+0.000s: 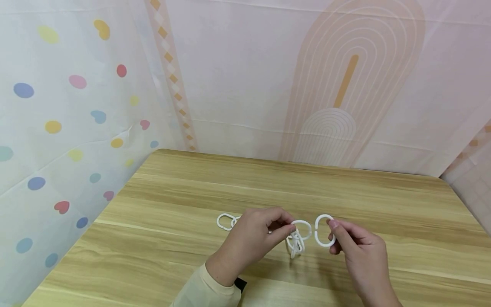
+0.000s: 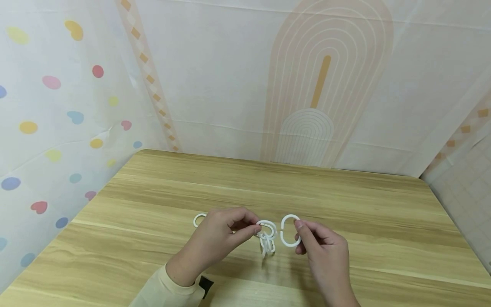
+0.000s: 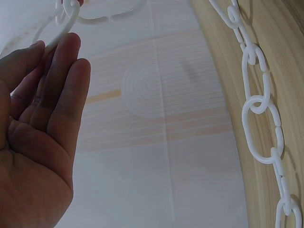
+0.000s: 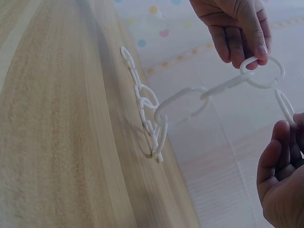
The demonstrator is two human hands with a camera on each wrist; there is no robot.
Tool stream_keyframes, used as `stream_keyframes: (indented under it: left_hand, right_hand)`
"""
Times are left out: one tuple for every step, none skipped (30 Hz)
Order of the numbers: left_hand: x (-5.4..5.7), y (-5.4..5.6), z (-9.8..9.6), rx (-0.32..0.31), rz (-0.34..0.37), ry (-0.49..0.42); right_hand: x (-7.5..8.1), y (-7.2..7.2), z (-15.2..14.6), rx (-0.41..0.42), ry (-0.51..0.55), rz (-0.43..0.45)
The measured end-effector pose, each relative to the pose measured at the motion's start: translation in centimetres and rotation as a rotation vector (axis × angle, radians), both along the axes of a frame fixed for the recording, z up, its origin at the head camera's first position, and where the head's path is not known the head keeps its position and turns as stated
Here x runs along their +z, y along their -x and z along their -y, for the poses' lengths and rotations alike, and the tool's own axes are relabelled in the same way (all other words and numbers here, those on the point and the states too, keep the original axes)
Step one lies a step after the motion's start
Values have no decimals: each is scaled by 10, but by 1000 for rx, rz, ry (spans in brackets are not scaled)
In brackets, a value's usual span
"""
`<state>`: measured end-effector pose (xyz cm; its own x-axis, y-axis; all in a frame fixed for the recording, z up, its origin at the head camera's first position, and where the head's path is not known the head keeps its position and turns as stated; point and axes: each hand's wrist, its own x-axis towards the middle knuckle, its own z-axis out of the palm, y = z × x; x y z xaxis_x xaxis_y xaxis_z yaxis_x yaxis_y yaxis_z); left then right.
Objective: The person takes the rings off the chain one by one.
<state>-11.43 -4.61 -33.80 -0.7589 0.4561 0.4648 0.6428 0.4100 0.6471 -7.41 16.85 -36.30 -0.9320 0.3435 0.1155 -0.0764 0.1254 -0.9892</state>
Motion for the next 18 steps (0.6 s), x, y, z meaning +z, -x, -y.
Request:
stream_keyframes:
  left_hand:
    - [0,0,0,-1,0,-1]
    - [0,0,0,-3,0,-3]
    - [0,0,0,-5,-1,-5]
    - [0,0,0,-8,-2,-7]
    - [0,0,0,-9,-3,-8]
    - [-1,0,0,-12,-5,-9]
    - [-1,0,0,-13,-8,-10]
    - [-1,1,0,-15,-11,-11]
    - [-1,1,0,-16,-14,-11]
    - [-1,1,0,-16,-16,-12]
    - [-1,1,0,-17,-16,-13]
    - [-1,1,0,-18,-17,-14]
    - [-1,1,0,-18,-17,-15]
    - [-1,1,0,-19,-16,-16]
    - [-1,0,0,-19,-15,-17]
    - [-1,0,0,-19,-15,-17]
    - [-1,0,0,-19,-14,-17]
    - [-1,0,0,-18,-14,-17]
  right_hand:
    - [0,0,0,-1,0,1]
    - [0,0,-1,1,-1,0]
    - [0,0,-1,1,-3,3]
    - [0,0,-2,4,-4,5]
    - [0,0,-2,6,-4,7]
    - [0,1,-3,6,-4,9]
    - [0,1,-4,8,-2,10]
    - [0,1,-4,10,-1,11]
    - [0,1,-4,9,1,13]
    - [0,1,-5,9,1,15]
    - [0,2,-5,8,3,15]
    - [0,2,-5,7,6,15]
    - [0,2,-6,6,6,16]
    - [0,2,-6,3,1,18]
    - [0,3,-6,1,-2,19]
    - [0,3,-7,-1,-3,20]
    - [-1,3,-7,-3,-4,21]
    - [0,3,-8,-7,-9,25]
